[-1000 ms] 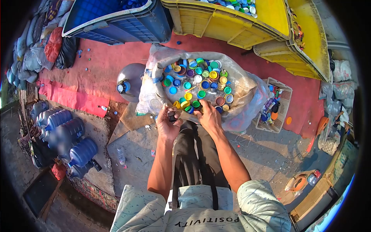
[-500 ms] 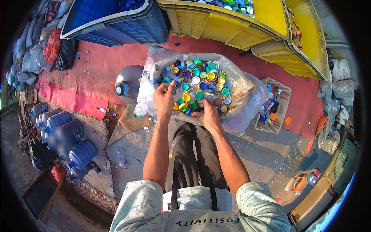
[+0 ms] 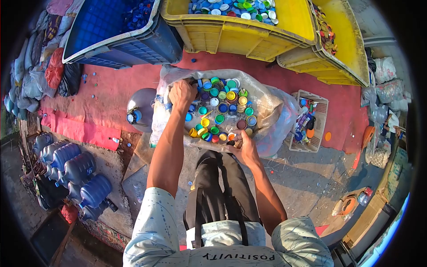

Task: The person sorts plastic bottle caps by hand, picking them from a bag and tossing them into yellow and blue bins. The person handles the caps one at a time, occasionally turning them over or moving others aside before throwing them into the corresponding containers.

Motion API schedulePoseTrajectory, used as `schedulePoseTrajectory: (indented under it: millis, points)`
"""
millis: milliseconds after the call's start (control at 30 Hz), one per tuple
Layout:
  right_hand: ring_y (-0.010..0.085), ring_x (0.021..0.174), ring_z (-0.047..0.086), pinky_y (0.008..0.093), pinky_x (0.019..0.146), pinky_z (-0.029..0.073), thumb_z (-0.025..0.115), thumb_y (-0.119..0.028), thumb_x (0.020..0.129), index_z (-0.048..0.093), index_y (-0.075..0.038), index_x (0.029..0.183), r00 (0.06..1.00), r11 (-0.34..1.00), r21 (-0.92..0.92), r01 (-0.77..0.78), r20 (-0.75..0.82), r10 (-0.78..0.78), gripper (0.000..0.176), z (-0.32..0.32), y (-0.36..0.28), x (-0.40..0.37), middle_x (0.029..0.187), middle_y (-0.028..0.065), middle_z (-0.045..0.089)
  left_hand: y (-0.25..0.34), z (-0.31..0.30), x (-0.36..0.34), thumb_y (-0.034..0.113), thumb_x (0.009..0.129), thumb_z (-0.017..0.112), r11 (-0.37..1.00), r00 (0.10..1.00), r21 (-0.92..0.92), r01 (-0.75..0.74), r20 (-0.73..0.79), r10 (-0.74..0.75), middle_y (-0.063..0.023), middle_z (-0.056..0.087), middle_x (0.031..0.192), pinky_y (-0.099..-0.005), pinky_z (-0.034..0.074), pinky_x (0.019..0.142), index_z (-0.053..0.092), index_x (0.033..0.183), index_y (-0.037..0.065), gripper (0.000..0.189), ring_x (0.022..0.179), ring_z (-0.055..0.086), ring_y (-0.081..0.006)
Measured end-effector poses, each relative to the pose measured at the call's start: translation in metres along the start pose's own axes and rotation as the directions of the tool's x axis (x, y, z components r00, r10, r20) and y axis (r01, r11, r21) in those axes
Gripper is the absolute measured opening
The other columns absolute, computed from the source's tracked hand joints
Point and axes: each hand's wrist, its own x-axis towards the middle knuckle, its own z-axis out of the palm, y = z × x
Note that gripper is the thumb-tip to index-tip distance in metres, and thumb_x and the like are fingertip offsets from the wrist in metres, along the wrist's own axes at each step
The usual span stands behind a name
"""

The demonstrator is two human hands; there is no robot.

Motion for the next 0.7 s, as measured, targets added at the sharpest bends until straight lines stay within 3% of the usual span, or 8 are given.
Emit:
schedulePoseTrajectory:
  millis: [67, 200, 300, 400, 433, 467, 567, 700]
  points:
    - [0.0192, 0.076, 0.062, 0.0325, 0.069, 0.050, 0.080, -0.013, 0.070, 0.053, -0.008, 0.117, 1.000, 1.000, -0.019, 0.012, 0.008, -0.012, 0.054, 0.001, 0.003, 0.000, 0.091, 0.0081, 0.065, -0.001, 0.003, 0.007, 0.036, 0.076, 0.070, 0.999, 0.998, -0.020, 0.028, 0.060, -0.027, -0.0140, 0.070, 0.095, -0.0414, 0.052, 0.077, 0.073, 0.098, 0.016, 0.029, 0.089, 0.067, -0.0322]
    - [0.0272, 0.094, 0.064, 0.0368, 0.081, 0.050, 0.079, -0.012, 0.069, 0.053, -0.007, 0.114, 0.993, 0.996, -0.024, -0.087, 0.082, 0.088, 0.052, -0.007, -0.021, 0.001, 0.097, 0.0108, 0.065, -0.004, 0.004, 0.019, 0.034, 0.071, 0.075, 0.987, 0.980, -0.155, 0.031, 0.198, 0.000, -0.0115, 0.070, 0.092, -0.0376, 0.051, 0.079, 0.072, 0.097, 0.011, 0.035, 0.088, 0.067, -0.0277]
    - [0.0174, 0.068, 0.058, 0.0321, 0.065, 0.048, 0.079, -0.013, 0.070, 0.052, -0.007, 0.117, 0.999, 0.999, -0.025, 0.040, 0.023, -0.039, 0.055, -0.002, -0.007, 0.001, 0.090, 0.0086, 0.064, -0.011, 0.019, 0.025, 0.034, 0.069, 0.076, 0.967, 0.977, -0.251, 0.042, 0.213, 0.013, -0.0170, 0.068, 0.103, -0.0389, 0.051, 0.084, 0.070, 0.099, 0.008, 0.041, 0.099, 0.065, -0.0316]
    - [0.0149, 0.068, 0.057, 0.0309, 0.064, 0.048, 0.079, -0.012, 0.070, 0.052, -0.007, 0.117, 0.995, 0.996, -0.011, 0.092, -0.028, -0.093, 0.054, 0.000, -0.002, 0.001, 0.090, 0.0070, 0.064, -0.009, 0.023, 0.022, 0.031, 0.067, 0.078, 0.949, 0.982, -0.313, 0.031, 0.188, 0.030, -0.0187, 0.069, 0.098, -0.0393, 0.051, 0.083, 0.069, 0.096, 0.005, 0.040, 0.097, 0.065, -0.0337]
    - [0.0139, 0.068, 0.057, 0.0307, 0.064, 0.048, 0.078, -0.011, 0.071, 0.052, -0.007, 0.117, 1.000, 0.999, 0.042, 0.015, 0.004, -0.015, 0.053, -0.003, -0.006, -0.001, 0.090, 0.0065, 0.064, -0.007, 0.019, 0.016, 0.030, 0.066, 0.079, 0.938, 0.983, -0.345, 0.045, 0.183, 0.020, -0.0191, 0.069, 0.097, -0.0394, 0.050, 0.083, 0.069, 0.095, 0.005, 0.039, 0.097, 0.065, -0.0340]
    - [0.0129, 0.068, 0.057, 0.0304, 0.064, 0.048, 0.078, -0.010, 0.071, 0.052, -0.006, 0.117, 0.998, 0.994, 0.094, -0.061, 0.038, 0.058, 0.053, -0.007, -0.012, -0.002, 0.090, 0.0059, 0.063, -0.006, 0.013, 0.007, 0.023, 0.068, 0.080, 0.910, 0.985, -0.411, 0.052, 0.170, 0.021, -0.0137, 0.070, 0.085, -0.0354, 0.051, 0.074, 0.068, 0.090, 0.003, 0.032, 0.083, 0.067, -0.0280]
    - [0.0105, 0.067, 0.057, 0.0280, 0.061, 0.047, 0.077, -0.010, 0.073, 0.052, -0.005, 0.117, 0.993, 0.971, 0.207, -0.119, 0.045, 0.112, 0.051, -0.018, -0.023, -0.004, 0.092, 0.0046, 0.062, 0.004, -0.015, -0.024, 0.020, 0.072, 0.079, 0.696, 0.977, -0.704, 0.138, 0.213, 0.022, -0.0020, 0.060, 0.071, -0.0278, 0.042, 0.054, 0.064, 0.085, 0.004, 0.026, 0.063, 0.055, -0.0111]
    - [0.0101, 0.066, 0.057, 0.0234, 0.054, 0.043, 0.074, -0.010, 0.077, 0.051, -0.004, 0.118, 0.991, 0.837, 0.533, -0.121, 0.011, 0.137, 0.048, -0.027, -0.042, -0.007, 0.093, 0.0047, 0.059, 0.005, -0.046, -0.066, 0.015, 0.079, 0.077, 0.215, 0.918, -0.904, 0.371, 0.391, 0.061, 0.0070, 0.047, 0.063, -0.0210, 0.027, 0.039, 0.054, 0.083, 0.012, 0.024, 0.046, 0.040, -0.0039]
